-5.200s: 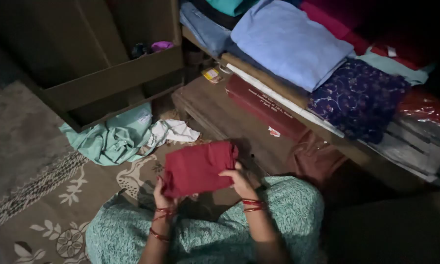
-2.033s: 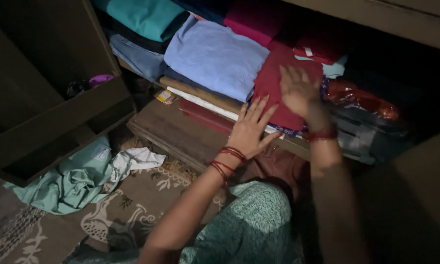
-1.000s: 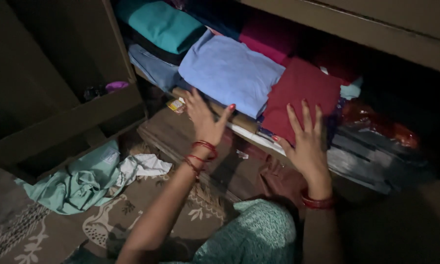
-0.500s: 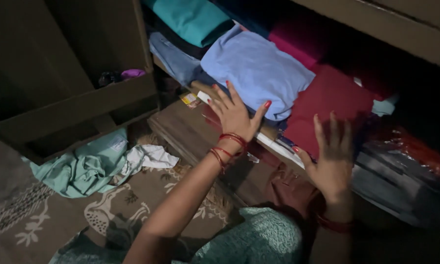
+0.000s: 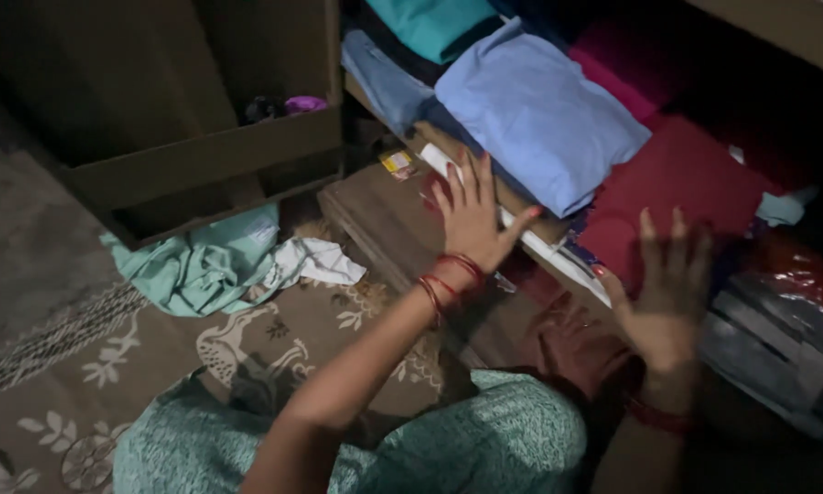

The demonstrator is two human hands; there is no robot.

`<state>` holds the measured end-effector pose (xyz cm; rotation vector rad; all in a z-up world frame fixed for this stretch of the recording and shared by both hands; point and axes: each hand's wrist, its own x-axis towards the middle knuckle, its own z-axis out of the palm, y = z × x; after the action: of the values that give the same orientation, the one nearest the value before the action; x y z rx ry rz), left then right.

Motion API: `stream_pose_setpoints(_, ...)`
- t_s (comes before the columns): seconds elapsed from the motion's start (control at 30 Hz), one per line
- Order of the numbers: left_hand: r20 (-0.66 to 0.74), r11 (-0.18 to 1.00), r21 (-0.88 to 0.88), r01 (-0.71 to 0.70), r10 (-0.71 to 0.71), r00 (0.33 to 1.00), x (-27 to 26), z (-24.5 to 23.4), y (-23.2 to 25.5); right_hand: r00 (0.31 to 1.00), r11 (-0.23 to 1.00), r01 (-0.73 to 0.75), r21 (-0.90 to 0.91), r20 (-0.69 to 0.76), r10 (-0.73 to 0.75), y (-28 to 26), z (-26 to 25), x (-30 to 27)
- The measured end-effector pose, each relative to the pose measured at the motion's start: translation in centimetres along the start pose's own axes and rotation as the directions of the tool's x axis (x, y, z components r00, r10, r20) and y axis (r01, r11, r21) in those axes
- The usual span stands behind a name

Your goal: Folding clothes and organizing a bag inside a low-level wardrobe shelf.

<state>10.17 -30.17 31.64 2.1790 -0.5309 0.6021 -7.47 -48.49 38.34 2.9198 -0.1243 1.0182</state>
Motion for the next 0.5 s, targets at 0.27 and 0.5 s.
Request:
stream_pose_setpoints(0.27,-0.099,0.988,-0.095,-0.123,0.114,0.989,0.2,1.5,0.5,1.0,1.0,-0.002,-0.016,0.019,0.002,0.0,-0.2,0.1)
stream_pose_setpoints(0.5,-0.052,0.93,-0.302,-0.212,0.206,0.977,-5.0,-2.2,-10.4,0.996,1.0,-0.013,-0.022,0.083,0.015,0.6,0.0,0.1)
